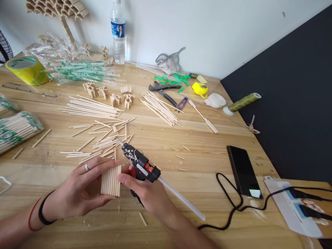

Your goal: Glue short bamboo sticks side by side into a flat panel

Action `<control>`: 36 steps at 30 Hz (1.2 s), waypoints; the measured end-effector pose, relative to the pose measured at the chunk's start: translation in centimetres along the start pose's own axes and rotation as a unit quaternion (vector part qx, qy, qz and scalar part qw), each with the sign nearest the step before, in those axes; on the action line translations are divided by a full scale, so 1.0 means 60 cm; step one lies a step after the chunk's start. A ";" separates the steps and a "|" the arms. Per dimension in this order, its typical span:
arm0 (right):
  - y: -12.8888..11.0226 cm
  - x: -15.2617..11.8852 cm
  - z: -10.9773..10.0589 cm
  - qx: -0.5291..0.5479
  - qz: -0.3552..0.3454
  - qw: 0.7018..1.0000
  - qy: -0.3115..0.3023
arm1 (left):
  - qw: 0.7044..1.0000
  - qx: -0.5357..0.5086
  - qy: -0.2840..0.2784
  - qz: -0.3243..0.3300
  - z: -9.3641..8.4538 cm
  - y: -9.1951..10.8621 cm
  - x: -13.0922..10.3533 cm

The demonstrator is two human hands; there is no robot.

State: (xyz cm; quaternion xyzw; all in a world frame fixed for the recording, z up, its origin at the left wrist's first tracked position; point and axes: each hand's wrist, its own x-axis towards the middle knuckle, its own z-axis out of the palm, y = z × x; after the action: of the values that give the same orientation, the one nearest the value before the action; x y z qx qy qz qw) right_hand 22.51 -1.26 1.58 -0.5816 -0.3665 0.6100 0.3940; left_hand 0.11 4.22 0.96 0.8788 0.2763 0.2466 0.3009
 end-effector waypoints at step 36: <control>-0.038 -0.012 -0.037 -0.060 -0.125 0.990 0.001 | 0.878 -0.447 0.003 -0.171 -0.027 -0.010 0.020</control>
State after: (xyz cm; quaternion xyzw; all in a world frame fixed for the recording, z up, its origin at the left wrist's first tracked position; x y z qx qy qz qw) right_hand 24.85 -0.96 3.83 -0.5542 -0.4721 0.5326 0.4317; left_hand -0.22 6.03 2.00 0.5895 0.2836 0.2912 0.6980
